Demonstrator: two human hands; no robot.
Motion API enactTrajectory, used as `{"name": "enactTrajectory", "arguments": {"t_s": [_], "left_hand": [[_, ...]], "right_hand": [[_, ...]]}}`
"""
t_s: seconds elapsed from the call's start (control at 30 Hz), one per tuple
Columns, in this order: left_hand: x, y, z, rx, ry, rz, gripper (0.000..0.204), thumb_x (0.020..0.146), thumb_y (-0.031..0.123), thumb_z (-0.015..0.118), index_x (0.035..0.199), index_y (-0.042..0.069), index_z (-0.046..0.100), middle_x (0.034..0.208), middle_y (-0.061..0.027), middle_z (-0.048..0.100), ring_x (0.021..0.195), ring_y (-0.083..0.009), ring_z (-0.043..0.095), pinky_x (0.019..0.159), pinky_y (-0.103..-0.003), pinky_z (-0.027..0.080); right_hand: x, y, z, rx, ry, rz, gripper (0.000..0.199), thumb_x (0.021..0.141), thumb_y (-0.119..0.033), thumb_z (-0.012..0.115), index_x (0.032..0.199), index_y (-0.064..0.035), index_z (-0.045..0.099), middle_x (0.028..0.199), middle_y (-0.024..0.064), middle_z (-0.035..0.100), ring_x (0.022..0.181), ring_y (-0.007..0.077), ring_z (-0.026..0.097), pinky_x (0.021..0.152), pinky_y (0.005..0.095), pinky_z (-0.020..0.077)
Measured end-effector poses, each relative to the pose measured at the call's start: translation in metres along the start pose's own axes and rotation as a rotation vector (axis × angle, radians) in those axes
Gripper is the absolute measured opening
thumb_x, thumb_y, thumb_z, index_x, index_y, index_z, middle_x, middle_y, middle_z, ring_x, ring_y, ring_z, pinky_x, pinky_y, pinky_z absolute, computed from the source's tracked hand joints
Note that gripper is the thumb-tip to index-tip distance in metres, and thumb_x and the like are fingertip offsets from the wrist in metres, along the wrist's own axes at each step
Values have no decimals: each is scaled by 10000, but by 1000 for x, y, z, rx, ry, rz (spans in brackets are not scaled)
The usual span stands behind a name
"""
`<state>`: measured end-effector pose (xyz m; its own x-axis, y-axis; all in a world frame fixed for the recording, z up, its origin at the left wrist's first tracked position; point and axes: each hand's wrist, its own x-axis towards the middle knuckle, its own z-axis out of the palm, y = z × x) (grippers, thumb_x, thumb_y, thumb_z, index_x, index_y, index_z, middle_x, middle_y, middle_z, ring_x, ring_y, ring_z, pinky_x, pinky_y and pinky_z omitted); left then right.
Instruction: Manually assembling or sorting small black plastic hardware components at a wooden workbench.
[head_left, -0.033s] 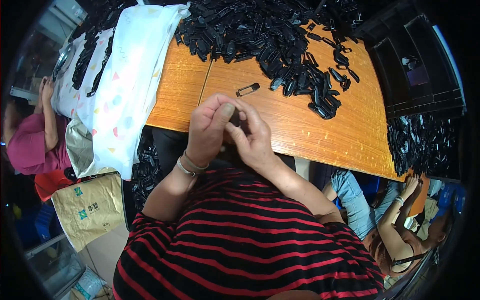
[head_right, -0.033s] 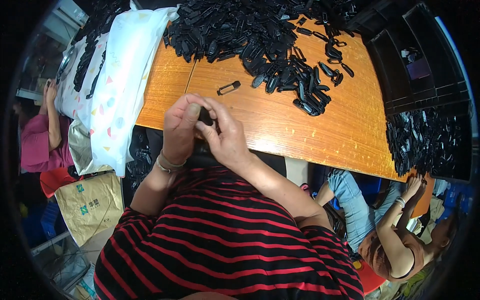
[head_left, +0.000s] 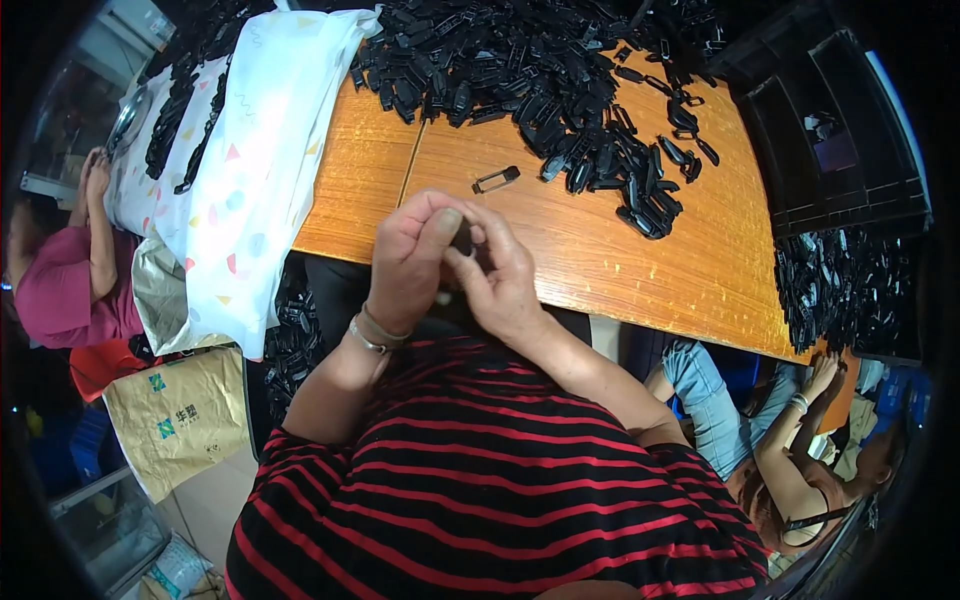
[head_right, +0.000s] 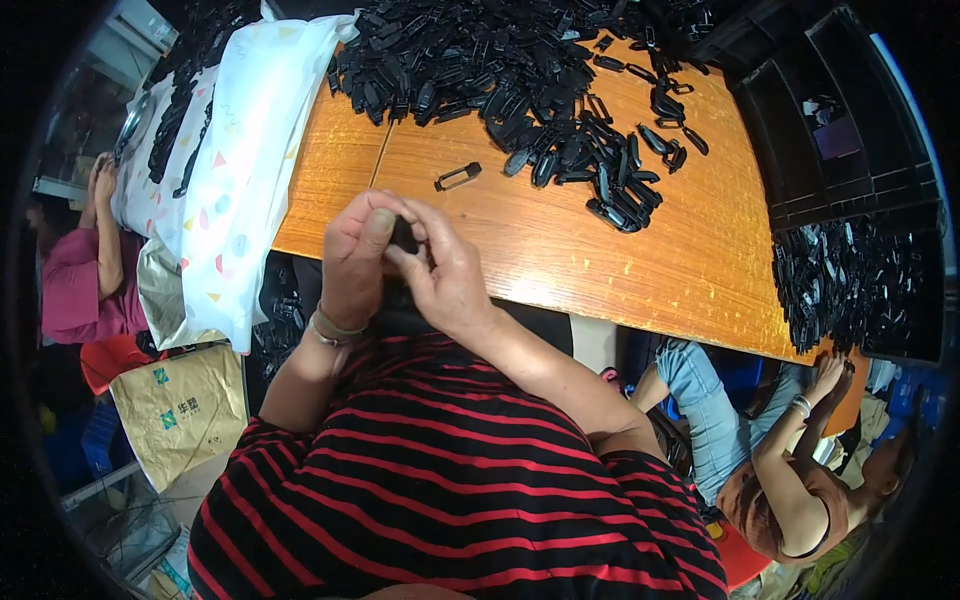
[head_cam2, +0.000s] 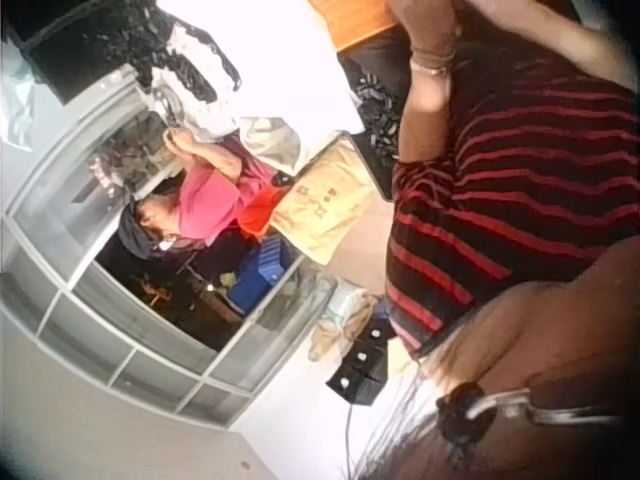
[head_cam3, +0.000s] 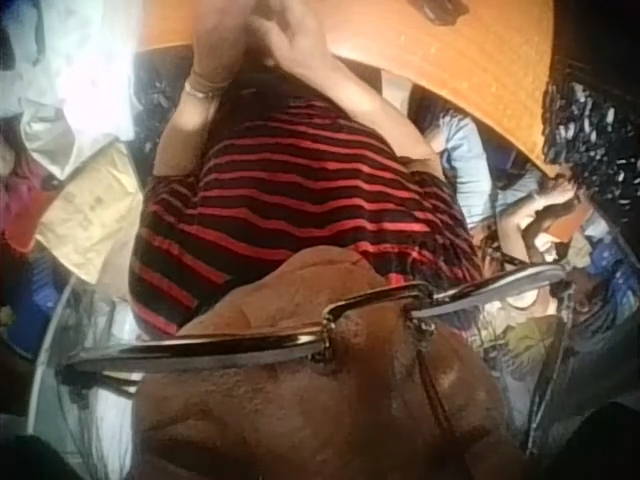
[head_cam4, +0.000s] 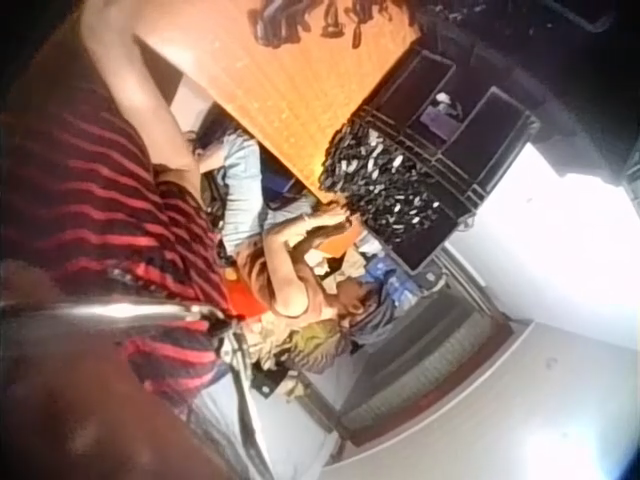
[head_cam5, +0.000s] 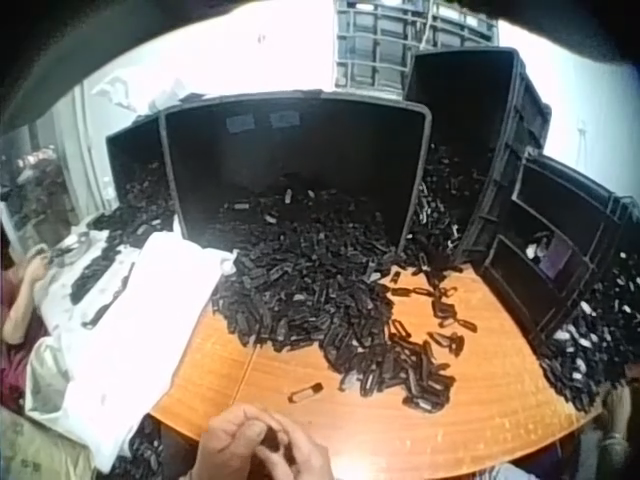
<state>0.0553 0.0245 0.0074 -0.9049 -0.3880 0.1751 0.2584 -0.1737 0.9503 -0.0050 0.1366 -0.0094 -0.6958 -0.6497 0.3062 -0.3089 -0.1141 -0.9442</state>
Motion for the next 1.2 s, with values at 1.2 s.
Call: {"name": "enactTrajectory", "arguments": {"t_s": [1.2], "left_hand": [[121, -52, -13, 1375, -13, 270, 344, 807, 90, 712, 1134, 27, 623, 951, -147, 653, 767, -323, 643, 696, -407, 522]], "right_hand": [[33, 23, -86, -834, -231, -187, 165, 824, -58, 691, 973, -25, 628, 965, 130, 580, 753, 334, 635, 616, 399, 529]]}}
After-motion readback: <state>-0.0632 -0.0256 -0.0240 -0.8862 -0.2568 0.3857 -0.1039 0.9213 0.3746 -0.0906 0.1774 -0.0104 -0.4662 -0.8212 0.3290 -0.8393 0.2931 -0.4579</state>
